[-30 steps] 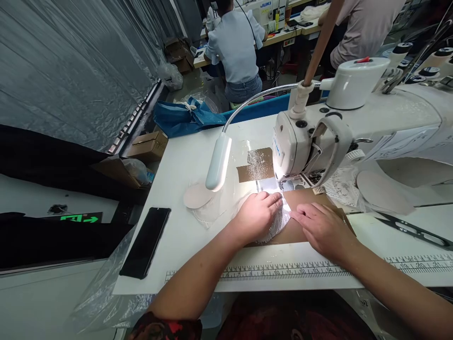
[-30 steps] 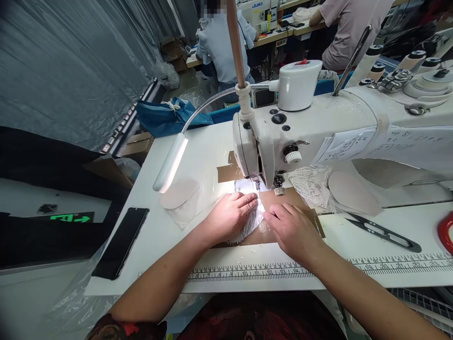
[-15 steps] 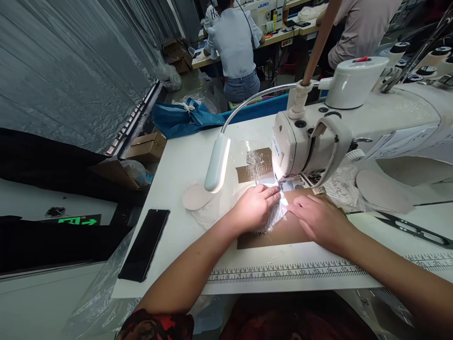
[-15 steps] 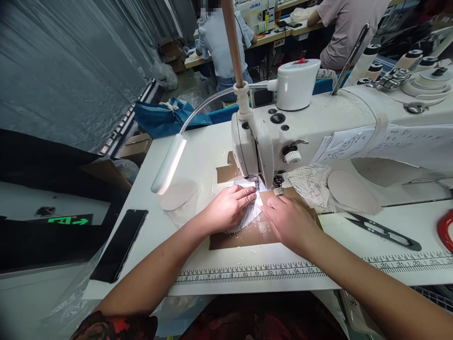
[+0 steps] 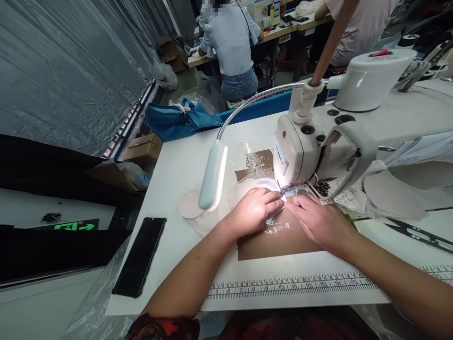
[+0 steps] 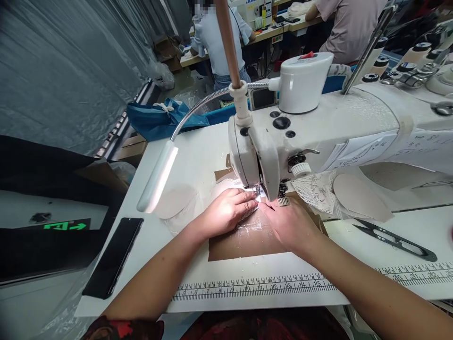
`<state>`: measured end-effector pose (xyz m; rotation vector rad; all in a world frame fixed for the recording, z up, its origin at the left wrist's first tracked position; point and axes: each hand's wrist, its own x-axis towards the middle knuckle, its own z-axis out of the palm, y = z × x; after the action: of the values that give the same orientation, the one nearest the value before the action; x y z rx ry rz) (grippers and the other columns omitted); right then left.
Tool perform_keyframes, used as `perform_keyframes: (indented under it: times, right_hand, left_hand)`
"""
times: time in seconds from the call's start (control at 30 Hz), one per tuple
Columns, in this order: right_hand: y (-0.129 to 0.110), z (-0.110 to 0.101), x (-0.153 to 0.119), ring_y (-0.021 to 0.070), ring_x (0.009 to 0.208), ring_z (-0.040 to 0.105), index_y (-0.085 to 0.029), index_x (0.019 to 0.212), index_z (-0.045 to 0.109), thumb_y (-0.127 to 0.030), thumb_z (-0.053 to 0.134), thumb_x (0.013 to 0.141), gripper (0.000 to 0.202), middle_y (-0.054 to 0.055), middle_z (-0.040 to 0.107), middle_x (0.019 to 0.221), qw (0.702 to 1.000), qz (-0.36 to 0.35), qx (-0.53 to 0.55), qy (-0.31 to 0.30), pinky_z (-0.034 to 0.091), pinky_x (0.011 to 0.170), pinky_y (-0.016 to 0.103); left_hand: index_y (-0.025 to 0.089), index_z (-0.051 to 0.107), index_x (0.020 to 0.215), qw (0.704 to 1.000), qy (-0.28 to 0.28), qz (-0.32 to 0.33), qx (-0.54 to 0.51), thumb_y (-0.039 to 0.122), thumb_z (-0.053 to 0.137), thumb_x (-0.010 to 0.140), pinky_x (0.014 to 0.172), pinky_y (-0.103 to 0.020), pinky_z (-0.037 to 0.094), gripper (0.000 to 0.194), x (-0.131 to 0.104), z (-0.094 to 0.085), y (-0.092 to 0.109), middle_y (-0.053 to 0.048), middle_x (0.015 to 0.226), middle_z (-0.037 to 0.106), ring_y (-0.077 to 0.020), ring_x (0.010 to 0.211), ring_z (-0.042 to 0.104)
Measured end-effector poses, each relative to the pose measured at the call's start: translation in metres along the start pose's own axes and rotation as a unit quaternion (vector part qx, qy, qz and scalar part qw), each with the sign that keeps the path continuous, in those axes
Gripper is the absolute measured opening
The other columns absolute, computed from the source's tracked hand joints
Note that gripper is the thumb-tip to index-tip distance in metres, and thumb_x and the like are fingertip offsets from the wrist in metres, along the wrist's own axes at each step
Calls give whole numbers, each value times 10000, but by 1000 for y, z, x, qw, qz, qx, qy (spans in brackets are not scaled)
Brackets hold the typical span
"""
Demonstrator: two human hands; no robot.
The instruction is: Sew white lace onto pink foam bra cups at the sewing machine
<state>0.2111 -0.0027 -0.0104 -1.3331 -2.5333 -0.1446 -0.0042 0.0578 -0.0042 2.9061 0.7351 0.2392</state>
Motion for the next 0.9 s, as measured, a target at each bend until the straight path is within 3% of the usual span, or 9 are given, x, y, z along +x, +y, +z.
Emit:
perform_keyframes:
  times: [0.17,0.33,0.5,0.63,0.77,0.9]
  right_hand:
    - [2,4,1,179,713,566,-169,1145,671,-54,435,823,415,100,681,926,1000,12,-20,-6,314,512,293]
    - [6,10,2,176,712,549,-233,1209,656,-77,448,835,456,74,655,888,997,54,27,-43,380,588,292]
    - [13,18,-2,198,798,568,-273,1222,646,-118,441,856,448,67,646,904,993,68,94,-27,445,686,309]
    - [16,22,-4,208,798,574,-298,1225,641,-138,451,860,442,63,647,905,991,72,109,-17,461,677,323]
    - [14,18,-4,214,799,588,-328,1207,647,-154,448,868,430,55,658,915,990,83,111,-3,460,638,313]
    - [9,6,-2,196,779,596,-295,1184,658,-151,407,883,417,52,666,908,990,86,111,7,437,605,287]
  left_hand:
    - [180,603,1281,1000,-20,-8,-3,179,469,929,865,-389,468,377,1,-1,-4,-93,1347,587,-233,1027,558]
    - [187,599,1276,1000,-14,-21,7,158,534,882,844,-391,459,401,5,-1,-14,-101,1296,617,-239,1018,553]
    - [193,607,1272,999,13,-32,9,167,518,903,886,-396,447,380,5,4,-17,-82,1330,600,-235,1024,542]
    - [198,617,1255,999,15,-42,4,195,480,935,918,-408,434,348,6,5,-18,-96,1298,618,-238,1071,545]
    - [174,610,1243,998,17,-60,25,177,471,919,948,-434,433,352,5,0,-12,-130,1270,617,-273,1167,514]
    - [127,622,1178,991,-12,-120,58,284,430,956,847,-424,500,333,-2,-12,4,-142,1228,614,-282,1032,571]
